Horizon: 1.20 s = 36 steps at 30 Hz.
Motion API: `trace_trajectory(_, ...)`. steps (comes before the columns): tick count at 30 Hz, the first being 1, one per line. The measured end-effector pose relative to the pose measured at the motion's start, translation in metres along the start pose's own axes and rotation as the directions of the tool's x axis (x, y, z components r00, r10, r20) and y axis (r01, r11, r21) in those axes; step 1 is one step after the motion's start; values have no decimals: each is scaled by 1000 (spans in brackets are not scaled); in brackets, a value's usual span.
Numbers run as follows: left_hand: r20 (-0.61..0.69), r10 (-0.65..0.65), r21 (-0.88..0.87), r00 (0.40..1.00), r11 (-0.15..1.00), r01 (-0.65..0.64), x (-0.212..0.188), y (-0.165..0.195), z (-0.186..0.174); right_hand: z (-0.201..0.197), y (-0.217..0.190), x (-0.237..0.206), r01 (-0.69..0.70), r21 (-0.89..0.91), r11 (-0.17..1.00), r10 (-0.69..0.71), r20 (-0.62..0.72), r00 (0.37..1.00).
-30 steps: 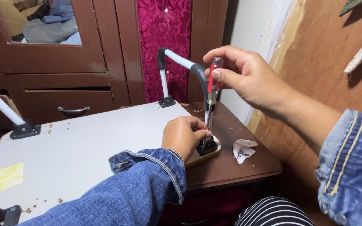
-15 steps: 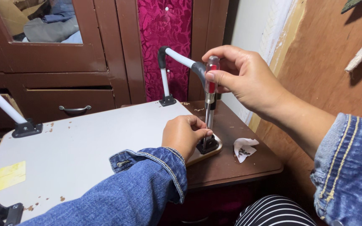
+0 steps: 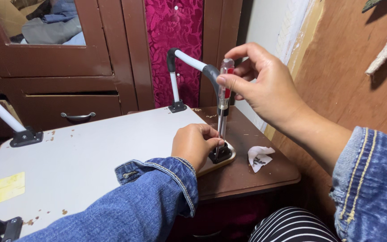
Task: The person uses a red-handled screwdriver to tighten screws on the black mounting brackets that hold the metal handles of a small white folding table, working on one bracket and then the other while the table rests on their lap.
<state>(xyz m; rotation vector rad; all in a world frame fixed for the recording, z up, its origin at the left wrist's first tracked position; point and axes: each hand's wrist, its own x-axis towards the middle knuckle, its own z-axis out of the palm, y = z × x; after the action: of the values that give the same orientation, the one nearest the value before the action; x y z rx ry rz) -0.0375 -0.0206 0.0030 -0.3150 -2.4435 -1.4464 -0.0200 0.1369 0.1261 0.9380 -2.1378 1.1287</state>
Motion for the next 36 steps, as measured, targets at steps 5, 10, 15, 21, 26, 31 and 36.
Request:
trace_trajectory(5,-18,10,51,1000,999,-9,0,1,0,1,-5,2,-36,-30,999,35,-43,998)
trace_trajectory(10,-23,-6,43,1000,999,7,-3,1,-1,0,-4,6,-85,66,994,82,37,996)
trace_trajectory(15,-33,-2,64,999,998,4,-4,2,-1,-9,-2,9,-142,156,977,115,172,978)
trace_trajectory(21,-30,-18,90,999,996,20,-4,7,-2,-1,-4,3,-63,1,998,63,48,997)
trace_trajectory(26,-11,-51,72,999,996,52,-6,8,-3,5,-6,3,-46,-28,999,46,20,999)
trace_trajectory(31,-3,-28,58,1000,998,28,-5,5,-2,0,-2,8,-99,28,995,96,92,991)
trace_trajectory(36,24,2,10,1000,1000,-2,-5,-1,-3,-9,2,13,-142,107,984,107,279,954)
